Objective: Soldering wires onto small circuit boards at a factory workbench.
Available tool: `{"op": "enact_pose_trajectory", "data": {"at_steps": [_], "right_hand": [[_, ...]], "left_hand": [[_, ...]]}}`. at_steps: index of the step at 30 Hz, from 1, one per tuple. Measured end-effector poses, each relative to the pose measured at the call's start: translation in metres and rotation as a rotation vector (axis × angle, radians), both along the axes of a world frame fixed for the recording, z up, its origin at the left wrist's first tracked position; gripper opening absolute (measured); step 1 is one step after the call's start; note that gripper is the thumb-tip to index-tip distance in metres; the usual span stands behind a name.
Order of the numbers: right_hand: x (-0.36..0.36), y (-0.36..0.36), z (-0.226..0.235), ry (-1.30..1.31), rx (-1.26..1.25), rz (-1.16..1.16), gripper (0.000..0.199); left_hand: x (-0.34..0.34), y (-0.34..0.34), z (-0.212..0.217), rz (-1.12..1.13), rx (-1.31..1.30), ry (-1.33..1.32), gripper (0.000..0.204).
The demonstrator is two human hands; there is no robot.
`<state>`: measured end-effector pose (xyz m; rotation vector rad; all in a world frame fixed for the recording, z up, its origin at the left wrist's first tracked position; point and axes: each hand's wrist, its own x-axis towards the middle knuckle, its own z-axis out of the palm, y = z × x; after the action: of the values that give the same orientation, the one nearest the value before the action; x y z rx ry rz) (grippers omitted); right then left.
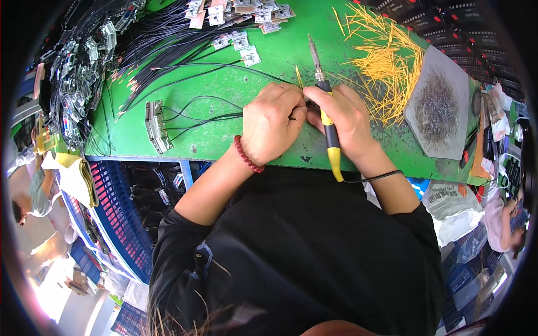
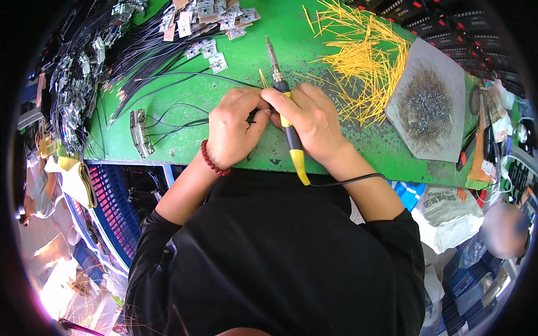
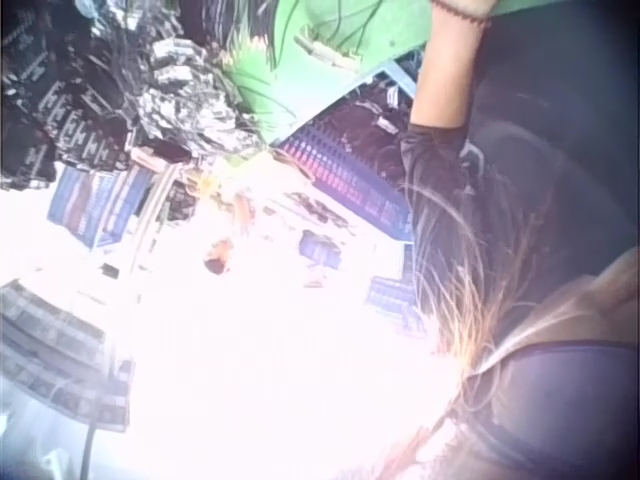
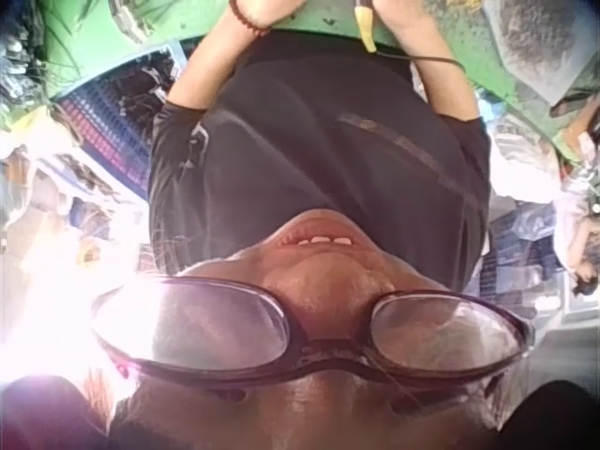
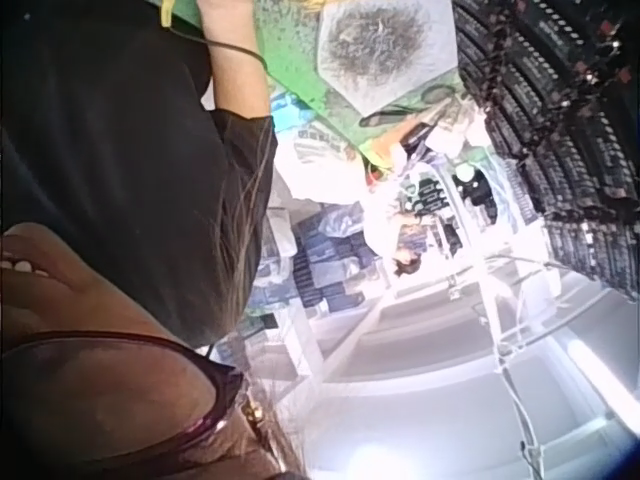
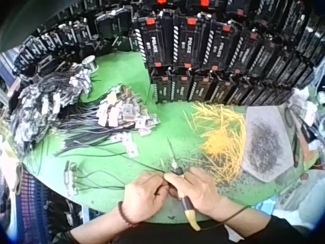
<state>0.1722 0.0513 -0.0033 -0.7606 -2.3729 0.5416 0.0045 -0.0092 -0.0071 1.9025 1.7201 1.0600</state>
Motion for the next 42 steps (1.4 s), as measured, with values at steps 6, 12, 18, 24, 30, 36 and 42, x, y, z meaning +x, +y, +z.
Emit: {"op": "enact_pose_trajectory", "data": {"at_steps": [6, 12, 18, 24, 30, 36, 42], "right_hand": [[0.024, -0.002, 0.002, -0.002, -0.17, -0.037, 0.054], [0.014, 0.004, -0.004, 0.079, -0.11, -0.02, 0.051], [0.014, 0.006, -0.009, 0.069, -0.004, 0.04, 0.04], [0.026, 0.002, 0.007, 0.083, -0.237, 0.011, 0.041], [0.071, -0.017, 0.007, 0.441, -0.523, -0.178, 0.035], [0.126, -0.033, 0.01, 0.491, -0.469, -0.342, 0.07], [0.197, -0.033, 0.0, 0.615, -0.311, -0.663, 0.028]], "left_hand": [[0.0, -0.003, 0.001, -0.034, -0.005, -0.022, 0.008], [-0.002, -0.002, -0.001, -0.048, 0.036, 0.009, 0.009], [0.01, -0.003, 0.005, -0.034, 0.121, -0.047, 0.011], [0.014, 0.001, -0.005, -0.021, 0.092, 0.04, 0.01], [0.019, 0.0, -0.003, -0.003, 0.106, 0.054, 0.009], [0.021, 0.003, 0.0, -0.028, 0.043, 0.079, 0.009], [0.024, 0.002, 0.005, 0.012, 0.021, 0.148, 0.01]]}}
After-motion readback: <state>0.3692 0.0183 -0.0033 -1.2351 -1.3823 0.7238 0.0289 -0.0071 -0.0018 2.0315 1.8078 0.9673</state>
